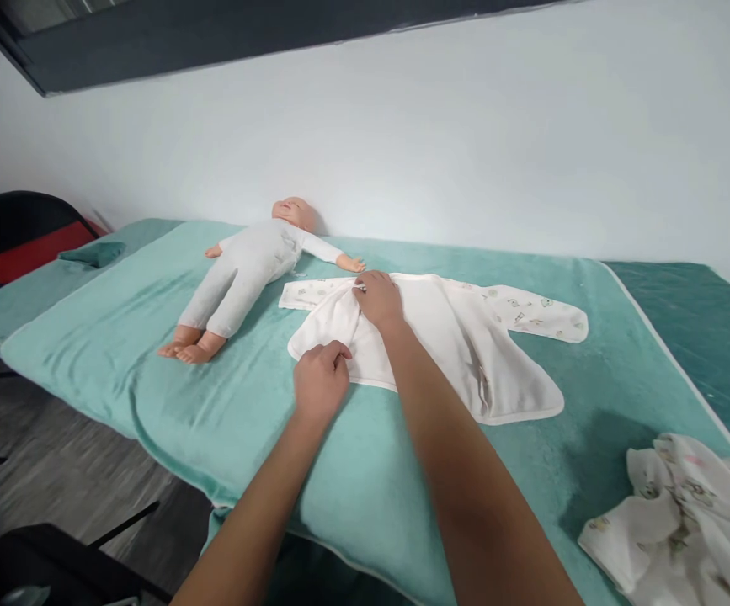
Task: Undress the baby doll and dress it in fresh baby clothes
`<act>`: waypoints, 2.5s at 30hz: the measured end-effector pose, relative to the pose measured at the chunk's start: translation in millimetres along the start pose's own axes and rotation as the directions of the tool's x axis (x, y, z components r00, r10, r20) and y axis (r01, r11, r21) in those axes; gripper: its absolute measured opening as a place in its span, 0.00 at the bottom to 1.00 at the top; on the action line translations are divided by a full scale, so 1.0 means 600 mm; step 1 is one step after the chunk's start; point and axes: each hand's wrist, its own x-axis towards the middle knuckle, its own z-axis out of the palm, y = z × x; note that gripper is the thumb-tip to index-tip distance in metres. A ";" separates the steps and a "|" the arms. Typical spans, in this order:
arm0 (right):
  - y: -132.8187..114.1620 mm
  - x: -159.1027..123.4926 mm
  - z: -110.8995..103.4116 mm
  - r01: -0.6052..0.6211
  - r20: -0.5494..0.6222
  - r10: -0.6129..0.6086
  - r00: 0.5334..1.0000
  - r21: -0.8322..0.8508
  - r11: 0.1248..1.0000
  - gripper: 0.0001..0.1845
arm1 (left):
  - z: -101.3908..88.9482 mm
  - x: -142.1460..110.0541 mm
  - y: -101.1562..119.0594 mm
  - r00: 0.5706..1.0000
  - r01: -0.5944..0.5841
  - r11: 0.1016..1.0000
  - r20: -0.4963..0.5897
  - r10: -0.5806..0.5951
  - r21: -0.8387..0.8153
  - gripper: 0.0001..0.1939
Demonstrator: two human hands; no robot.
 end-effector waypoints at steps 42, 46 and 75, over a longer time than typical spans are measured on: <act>0.028 0.047 0.014 0.056 -0.067 -0.069 0.995 -0.174 0.983 0.17 | 0.010 0.005 -0.010 0.999 0.030 0.979 0.037 -0.023 -0.203 0.14; 0.035 0.015 -0.001 0.064 -0.032 -0.072 0.997 -0.199 0.978 0.22 | 0.008 0.004 -0.013 0.998 0.038 0.973 0.064 -0.024 -0.226 0.14; 0.078 -0.174 -0.136 -0.248 0.093 0.322 0.942 -0.450 0.858 0.40 | -0.042 -0.025 0.003 0.926 -0.261 0.959 0.253 0.280 -0.108 0.11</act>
